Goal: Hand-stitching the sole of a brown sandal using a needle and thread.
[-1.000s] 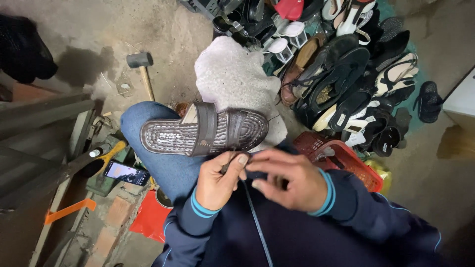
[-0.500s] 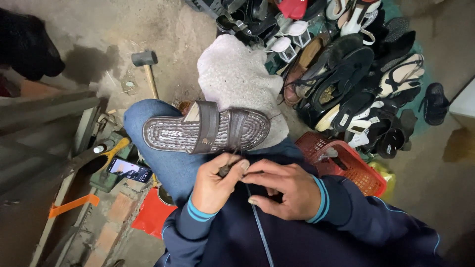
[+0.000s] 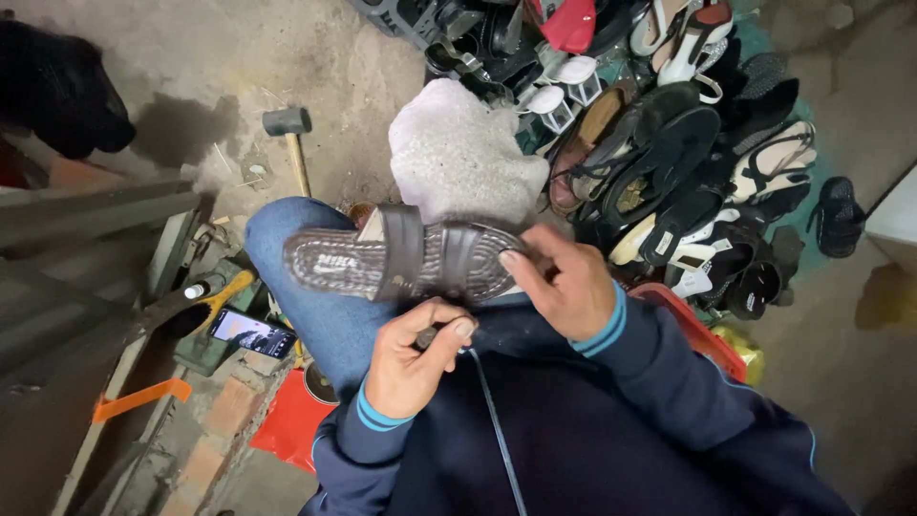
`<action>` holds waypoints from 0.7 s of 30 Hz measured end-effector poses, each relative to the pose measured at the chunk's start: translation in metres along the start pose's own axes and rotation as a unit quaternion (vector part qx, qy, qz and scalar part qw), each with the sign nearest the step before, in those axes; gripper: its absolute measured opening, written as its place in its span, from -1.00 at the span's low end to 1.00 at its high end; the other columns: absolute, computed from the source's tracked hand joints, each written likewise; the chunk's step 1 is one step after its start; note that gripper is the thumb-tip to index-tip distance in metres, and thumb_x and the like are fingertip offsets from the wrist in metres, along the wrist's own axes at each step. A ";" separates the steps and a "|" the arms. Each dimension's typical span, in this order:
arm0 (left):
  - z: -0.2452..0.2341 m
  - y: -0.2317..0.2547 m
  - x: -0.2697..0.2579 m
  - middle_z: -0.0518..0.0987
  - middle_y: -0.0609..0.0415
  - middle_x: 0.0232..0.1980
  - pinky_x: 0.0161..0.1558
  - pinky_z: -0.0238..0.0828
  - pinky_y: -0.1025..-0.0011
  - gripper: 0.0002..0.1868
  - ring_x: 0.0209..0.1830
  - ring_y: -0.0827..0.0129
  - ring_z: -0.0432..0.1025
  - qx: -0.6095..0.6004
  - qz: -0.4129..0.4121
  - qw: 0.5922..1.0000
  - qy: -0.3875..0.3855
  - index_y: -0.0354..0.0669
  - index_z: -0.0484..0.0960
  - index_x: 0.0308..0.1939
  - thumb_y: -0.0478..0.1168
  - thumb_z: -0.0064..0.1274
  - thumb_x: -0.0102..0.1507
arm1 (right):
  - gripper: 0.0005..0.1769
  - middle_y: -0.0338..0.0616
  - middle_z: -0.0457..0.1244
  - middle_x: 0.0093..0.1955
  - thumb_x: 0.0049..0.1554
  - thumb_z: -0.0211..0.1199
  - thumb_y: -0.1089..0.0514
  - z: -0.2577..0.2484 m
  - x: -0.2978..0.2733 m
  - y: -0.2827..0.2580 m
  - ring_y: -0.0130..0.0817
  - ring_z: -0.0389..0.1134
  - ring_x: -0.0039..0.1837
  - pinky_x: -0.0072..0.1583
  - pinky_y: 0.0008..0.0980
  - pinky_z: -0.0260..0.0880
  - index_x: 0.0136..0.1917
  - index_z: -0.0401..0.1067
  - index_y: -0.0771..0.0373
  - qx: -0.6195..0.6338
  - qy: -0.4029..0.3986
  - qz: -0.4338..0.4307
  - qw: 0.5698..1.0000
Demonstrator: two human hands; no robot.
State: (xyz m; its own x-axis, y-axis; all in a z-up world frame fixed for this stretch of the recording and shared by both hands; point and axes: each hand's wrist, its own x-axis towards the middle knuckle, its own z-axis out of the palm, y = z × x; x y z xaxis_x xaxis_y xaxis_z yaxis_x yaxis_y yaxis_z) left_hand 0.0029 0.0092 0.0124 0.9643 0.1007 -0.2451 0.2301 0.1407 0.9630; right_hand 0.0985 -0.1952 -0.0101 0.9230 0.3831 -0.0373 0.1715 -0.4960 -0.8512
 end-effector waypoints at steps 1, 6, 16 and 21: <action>-0.003 0.005 0.001 0.52 0.05 -0.64 -0.62 0.33 0.60 -0.82 -0.72 0.54 0.30 -0.009 0.023 1.000 0.003 -0.25 0.71 -0.41 -0.34 0.14 0.31 | -0.76 -0.20 0.24 -0.55 0.24 0.33 0.05 -0.003 0.000 -0.008 -0.31 0.29 -0.53 -0.41 -0.40 0.37 -0.14 0.51 0.27 0.002 0.043 0.002 0.999; -0.012 0.017 0.009 0.60 -0.08 -0.27 -0.55 0.38 0.60 -0.72 -0.57 0.51 0.38 -0.012 0.094 0.994 0.045 -0.24 0.64 -0.47 -0.28 0.09 0.36 | -0.78 -0.27 0.28 -0.55 0.06 0.51 0.11 -0.001 0.003 -0.037 -0.33 0.31 -0.52 -0.37 -0.46 0.38 -0.19 0.50 0.21 -0.050 0.125 -0.078 0.988; -0.037 -0.014 -0.012 0.60 -0.30 -0.28 -0.60 0.32 0.55 -0.67 -0.68 0.44 0.36 -0.149 0.134 0.975 0.094 -0.37 0.55 -0.50 -0.30 0.02 0.36 | -0.73 -0.21 0.38 -0.08 0.13 0.40 0.05 0.038 0.013 -0.071 -0.40 0.35 -0.38 -0.37 -0.43 0.44 0.04 0.51 0.19 0.050 -0.035 -0.135 0.989; -0.051 -0.025 -0.025 0.57 -0.38 -0.34 -0.62 0.26 0.54 -0.67 -0.69 0.37 0.37 -0.219 0.158 0.958 0.099 -0.43 0.54 -0.51 -0.32 -0.01 0.35 | -0.55 0.11 0.34 0.24 0.28 -0.02 0.19 0.040 0.019 -0.043 0.00 0.44 -0.12 -0.21 -0.05 0.50 0.42 0.31 0.25 -0.011 -0.198 -0.088 0.976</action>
State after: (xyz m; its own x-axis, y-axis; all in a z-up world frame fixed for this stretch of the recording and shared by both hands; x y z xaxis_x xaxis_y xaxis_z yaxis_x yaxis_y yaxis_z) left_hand -0.0336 0.0536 -0.0117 0.9227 0.3855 -0.0086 -0.1876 0.4684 0.8634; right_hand 0.0953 -0.1353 0.0048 0.6738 0.7329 -0.0938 0.3271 -0.4097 -0.8515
